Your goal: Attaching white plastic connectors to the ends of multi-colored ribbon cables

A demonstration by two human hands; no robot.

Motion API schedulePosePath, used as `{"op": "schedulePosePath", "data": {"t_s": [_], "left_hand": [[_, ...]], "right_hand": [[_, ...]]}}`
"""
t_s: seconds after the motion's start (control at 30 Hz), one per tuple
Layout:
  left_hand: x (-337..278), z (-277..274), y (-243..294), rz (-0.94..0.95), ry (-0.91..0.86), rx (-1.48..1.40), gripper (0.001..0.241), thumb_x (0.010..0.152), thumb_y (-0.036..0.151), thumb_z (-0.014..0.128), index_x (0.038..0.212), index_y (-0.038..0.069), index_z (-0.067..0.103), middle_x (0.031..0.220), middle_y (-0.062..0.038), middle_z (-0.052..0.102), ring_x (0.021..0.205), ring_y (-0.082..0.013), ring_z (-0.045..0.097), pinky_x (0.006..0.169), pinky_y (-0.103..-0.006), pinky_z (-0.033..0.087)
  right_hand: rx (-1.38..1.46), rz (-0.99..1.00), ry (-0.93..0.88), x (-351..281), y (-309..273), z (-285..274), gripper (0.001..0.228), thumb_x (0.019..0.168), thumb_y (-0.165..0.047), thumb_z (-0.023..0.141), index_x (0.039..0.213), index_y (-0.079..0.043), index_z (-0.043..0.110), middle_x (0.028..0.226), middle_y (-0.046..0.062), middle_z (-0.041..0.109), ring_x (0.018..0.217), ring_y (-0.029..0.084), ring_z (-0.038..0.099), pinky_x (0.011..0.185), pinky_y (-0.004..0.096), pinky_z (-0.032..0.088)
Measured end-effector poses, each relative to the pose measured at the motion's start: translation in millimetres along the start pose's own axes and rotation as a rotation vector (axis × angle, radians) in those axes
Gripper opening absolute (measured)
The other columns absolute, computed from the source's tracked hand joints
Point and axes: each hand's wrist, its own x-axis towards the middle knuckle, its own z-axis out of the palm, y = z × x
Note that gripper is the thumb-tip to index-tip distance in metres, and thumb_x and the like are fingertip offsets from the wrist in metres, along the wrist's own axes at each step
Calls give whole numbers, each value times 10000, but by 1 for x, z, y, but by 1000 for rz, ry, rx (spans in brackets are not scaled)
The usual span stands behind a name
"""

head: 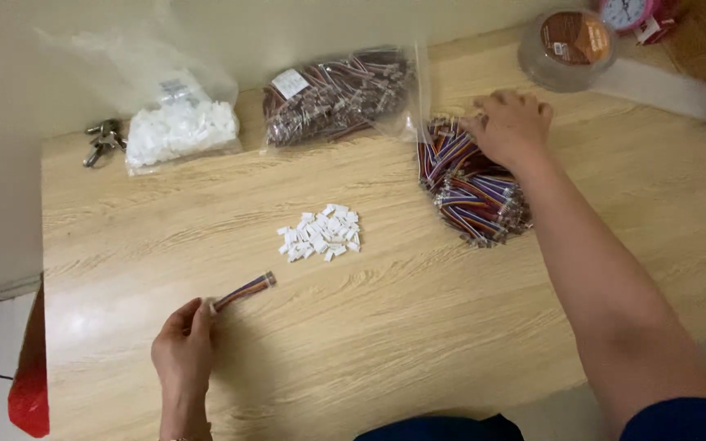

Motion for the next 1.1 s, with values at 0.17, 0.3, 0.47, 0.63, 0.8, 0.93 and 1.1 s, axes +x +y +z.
{"op": "schedulePosePath", "data": {"t_s": [0.17, 0.3, 0.47, 0.63, 0.8, 0.93, 1.1], "left_hand": [[52, 40, -33, 785, 338, 370, 389, 844, 232, 695, 1207, 93, 676, 1156, -167, 618, 1015, -310, 585, 874, -467, 454], [42, 116, 34, 1148, -74, 371, 347, 776, 98, 710, 1119, 134, 678, 1121, -87, 634, 1128, -322, 579, 954, -398, 456], [44, 231, 115, 1618, -58, 753, 426, 792, 281, 703, 1208, 286, 608, 1263, 29, 569, 1205, -290, 508, 966, -457, 418], [63, 280, 169, 1542, -171, 1080, 398, 909, 381, 579, 1295, 292, 546, 1412, 46, 462, 1392, -291, 274, 1068, -573, 271], [74, 310, 180, 1474, -94, 942, 339, 941, 326, 490, 1261, 245, 568, 1301, 72, 529, 1243, -225, 341, 922, -469, 329], [58, 307, 188, 1435, -35, 837, 327, 944, 267, 441, 1227, 257, 606, 1237, 78, 580, 1205, -212, 394, 873, -446, 351], [51, 305, 178, 1325, -131, 723, 330, 917, 295, 497, 1225, 228, 593, 1278, 48, 558, 1203, -230, 435, 936, -496, 391]], "right_hand": [[-52, 104, -280, 2, -29, 9, 721, 871, -740, 208, 1458, -347, 352, 1553, 60, 288, 1402, 403, 270, 1119, 665, 152], [-30, 20, -161, -10, -29, 23, 708, 980, -711, 136, 1433, -288, 478, 1503, 71, 439, 1369, 435, 369, 1077, 701, 138], [-115, 29, -154, -12, -21, 45, 651, 961, -688, 143, 1445, -357, 426, 1519, -6, 406, 1380, 379, 354, 1070, 692, 171], [25, 1, -124, -23, -24, 39, 634, 975, -614, 140, 1433, -300, 446, 1476, 78, 443, 1356, 422, 360, 1066, 706, 169], [-63, -138, 84, -26, -12, 74, 520, 1005, -591, 262, 1380, -336, 518, 1394, 1, 544, 1305, 322, 467, 1050, 609, 232], [-74, -135, 73, -37, -24, 67, 551, 1008, -609, 235, 1352, -311, 546, 1380, 0, 555, 1300, 317, 468, 1043, 608, 236], [-31, -200, 154, -55, -34, 73, 520, 1002, -576, 300, 1310, -275, 593, 1334, 32, 590, 1259, 327, 507, 1004, 602, 262]]}}
